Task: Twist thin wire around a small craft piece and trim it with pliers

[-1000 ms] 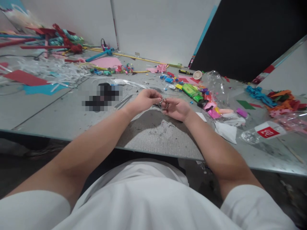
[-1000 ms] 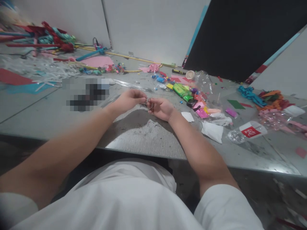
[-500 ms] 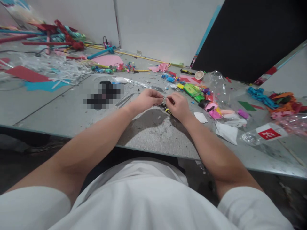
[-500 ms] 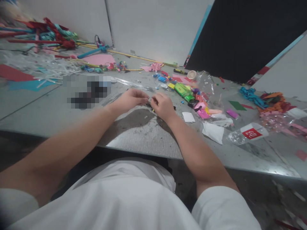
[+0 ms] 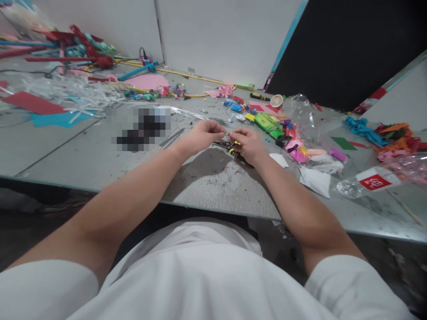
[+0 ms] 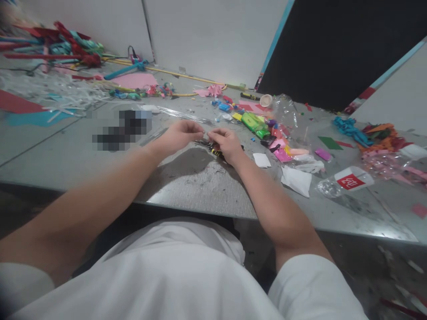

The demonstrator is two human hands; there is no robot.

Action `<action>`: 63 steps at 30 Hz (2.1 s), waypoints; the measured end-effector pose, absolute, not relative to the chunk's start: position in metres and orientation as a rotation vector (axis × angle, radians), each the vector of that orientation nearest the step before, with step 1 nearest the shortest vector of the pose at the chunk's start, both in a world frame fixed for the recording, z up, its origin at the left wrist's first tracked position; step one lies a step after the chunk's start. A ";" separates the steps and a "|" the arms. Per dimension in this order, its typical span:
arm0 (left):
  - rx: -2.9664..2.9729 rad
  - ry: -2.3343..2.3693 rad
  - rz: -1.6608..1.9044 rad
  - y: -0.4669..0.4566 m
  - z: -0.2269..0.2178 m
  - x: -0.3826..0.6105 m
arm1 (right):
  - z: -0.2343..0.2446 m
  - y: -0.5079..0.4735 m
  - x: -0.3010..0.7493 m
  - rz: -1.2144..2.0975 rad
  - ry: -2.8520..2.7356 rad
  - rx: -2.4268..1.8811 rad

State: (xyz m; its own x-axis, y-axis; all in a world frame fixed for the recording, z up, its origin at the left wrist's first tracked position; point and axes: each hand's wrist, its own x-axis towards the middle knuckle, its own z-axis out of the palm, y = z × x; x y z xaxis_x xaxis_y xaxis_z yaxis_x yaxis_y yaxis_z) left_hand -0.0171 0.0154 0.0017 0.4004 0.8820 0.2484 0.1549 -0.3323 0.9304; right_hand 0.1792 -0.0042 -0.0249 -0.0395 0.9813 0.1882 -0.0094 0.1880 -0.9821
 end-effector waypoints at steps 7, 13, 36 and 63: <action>1.730 0.866 0.994 0.010 0.003 -0.017 | -0.025 -0.009 0.175 1.021 -1.405 -1.097; 1.719 0.889 0.929 0.007 0.006 -0.017 | -0.015 -0.010 0.187 0.817 -1.733 -1.199; 1.409 0.910 1.139 0.019 0.007 -0.016 | -0.009 0.004 0.224 -0.034 -2.157 -1.974; 1.863 1.054 1.122 0.038 -0.004 -0.029 | -0.004 0.001 0.234 -0.037 -2.189 -1.559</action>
State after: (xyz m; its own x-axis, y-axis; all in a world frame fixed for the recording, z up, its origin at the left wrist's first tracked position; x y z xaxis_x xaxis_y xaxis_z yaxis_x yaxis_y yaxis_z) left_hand -0.0286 0.0377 -0.0043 0.2901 0.8958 0.3366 0.2799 -0.4158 0.8653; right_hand 0.2344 0.0011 -0.0044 -0.2603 0.8908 0.3724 0.9030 0.3611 -0.2327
